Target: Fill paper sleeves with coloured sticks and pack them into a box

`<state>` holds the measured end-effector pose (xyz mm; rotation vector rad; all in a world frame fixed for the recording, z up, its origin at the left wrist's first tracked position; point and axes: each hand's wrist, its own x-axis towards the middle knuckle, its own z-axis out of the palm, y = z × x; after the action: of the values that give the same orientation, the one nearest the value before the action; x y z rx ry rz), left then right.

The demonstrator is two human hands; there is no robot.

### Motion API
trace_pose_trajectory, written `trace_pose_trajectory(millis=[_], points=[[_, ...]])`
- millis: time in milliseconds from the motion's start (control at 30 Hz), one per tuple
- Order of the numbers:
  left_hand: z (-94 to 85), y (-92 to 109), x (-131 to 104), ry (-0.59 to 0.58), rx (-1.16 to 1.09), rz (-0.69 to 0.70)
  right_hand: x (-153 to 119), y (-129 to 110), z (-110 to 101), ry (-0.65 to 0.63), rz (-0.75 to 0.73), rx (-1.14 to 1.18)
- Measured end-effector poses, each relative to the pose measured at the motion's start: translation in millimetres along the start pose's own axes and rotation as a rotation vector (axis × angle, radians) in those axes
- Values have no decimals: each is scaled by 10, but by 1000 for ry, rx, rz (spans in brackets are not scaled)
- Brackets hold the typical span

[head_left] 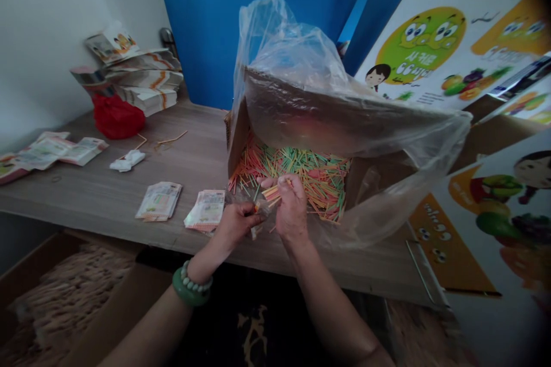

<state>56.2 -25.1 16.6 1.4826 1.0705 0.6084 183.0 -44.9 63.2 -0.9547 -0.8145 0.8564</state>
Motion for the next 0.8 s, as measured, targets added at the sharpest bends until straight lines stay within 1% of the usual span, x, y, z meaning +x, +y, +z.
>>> trace_pose_trajectory(millis=[100, 200, 300, 433, 567, 733, 800], points=[[11, 19, -9, -24, -32, -10, -20, 62, -20, 18, 20, 14], [16, 29, -7, -45, -33, -17, -25, 99, -60, 31, 2, 1], [18, 32, -2, -63, -44, -43, -46, 124, -87, 39, -52, -71], [29, 25, 1, -102, -126, -93, -88, 137, -111, 15, -140, -152], [56, 1, 5, -121, -170, -135, -106, 135, -140, 35, -205, -216], [87, 1, 16, -140, -215, -148, -163, 154, -141, -41, -249, -270], [87, 10, 21, -142, -228, -150, -196, 151, -136, -48, -252, -271]])
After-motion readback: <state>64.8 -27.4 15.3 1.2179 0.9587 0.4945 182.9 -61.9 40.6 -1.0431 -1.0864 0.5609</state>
